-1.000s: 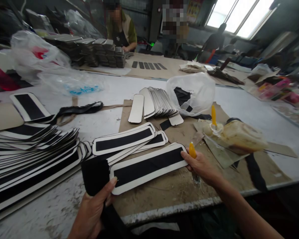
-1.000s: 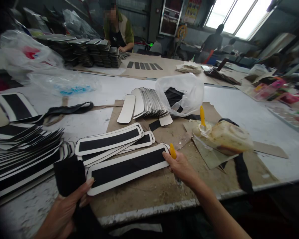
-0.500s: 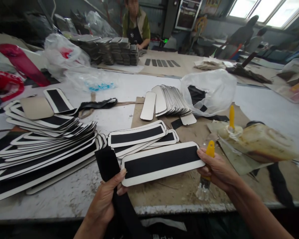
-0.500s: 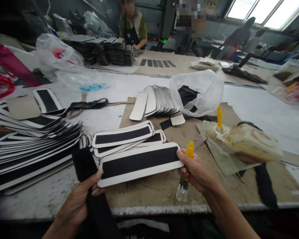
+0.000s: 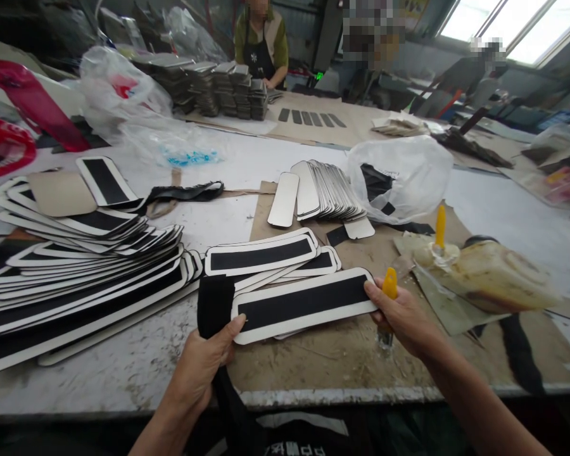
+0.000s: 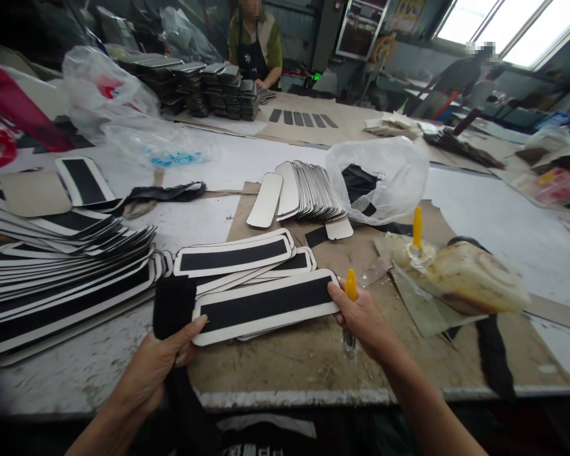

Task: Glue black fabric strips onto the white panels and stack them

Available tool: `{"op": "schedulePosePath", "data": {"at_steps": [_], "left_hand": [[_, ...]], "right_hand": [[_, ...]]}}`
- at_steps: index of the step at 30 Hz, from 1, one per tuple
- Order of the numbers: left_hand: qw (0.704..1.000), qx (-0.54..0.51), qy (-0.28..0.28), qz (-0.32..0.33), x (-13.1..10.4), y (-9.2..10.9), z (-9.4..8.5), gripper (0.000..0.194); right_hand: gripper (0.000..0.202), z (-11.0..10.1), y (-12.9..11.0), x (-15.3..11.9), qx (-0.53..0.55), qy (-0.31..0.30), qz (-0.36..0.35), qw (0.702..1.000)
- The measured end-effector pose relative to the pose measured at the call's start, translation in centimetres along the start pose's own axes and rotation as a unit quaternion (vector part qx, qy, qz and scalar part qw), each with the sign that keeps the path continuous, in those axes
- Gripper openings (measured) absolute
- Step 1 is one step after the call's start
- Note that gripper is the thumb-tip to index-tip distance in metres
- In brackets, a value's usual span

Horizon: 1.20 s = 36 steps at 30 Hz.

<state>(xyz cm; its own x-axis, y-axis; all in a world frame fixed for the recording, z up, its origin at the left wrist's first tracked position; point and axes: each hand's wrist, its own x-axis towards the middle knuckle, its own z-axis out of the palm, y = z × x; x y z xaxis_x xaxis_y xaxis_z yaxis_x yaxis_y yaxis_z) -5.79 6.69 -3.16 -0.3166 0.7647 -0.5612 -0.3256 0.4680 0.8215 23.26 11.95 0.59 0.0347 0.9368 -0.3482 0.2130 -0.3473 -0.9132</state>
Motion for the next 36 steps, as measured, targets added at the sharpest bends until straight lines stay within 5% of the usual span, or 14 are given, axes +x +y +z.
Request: {"op": "schedulePosePath", "data": {"at_steps": [10, 21, 30, 36], "left_hand": [[0.996, -0.055, 0.067, -0.028, -0.7, 0.0, 1.4, 0.045], [0.997, -0.058, 0.056, -0.008, -1.6, -0.1, 1.5, 0.039], [0.994, -0.071, 0.074, -0.043, -2.4, 0.6, 2.3, 0.066], [0.992, -0.088, 0.077, -0.051, -2.8, 1.1, 2.5, 0.058]], "right_hand": [[0.049, 0.7, -0.2, 0.3, 0.075, 0.029, 0.022, 0.997], [0.047, 0.8, -0.3, 0.1, 0.124, 0.041, -0.015, 0.991], [0.042, 0.2, -0.4, -0.3, 0.113, 0.022, -0.044, 0.992], [0.041, -0.1, -0.2, -0.4, 0.16, 0.009, -0.034, 0.986]]}}
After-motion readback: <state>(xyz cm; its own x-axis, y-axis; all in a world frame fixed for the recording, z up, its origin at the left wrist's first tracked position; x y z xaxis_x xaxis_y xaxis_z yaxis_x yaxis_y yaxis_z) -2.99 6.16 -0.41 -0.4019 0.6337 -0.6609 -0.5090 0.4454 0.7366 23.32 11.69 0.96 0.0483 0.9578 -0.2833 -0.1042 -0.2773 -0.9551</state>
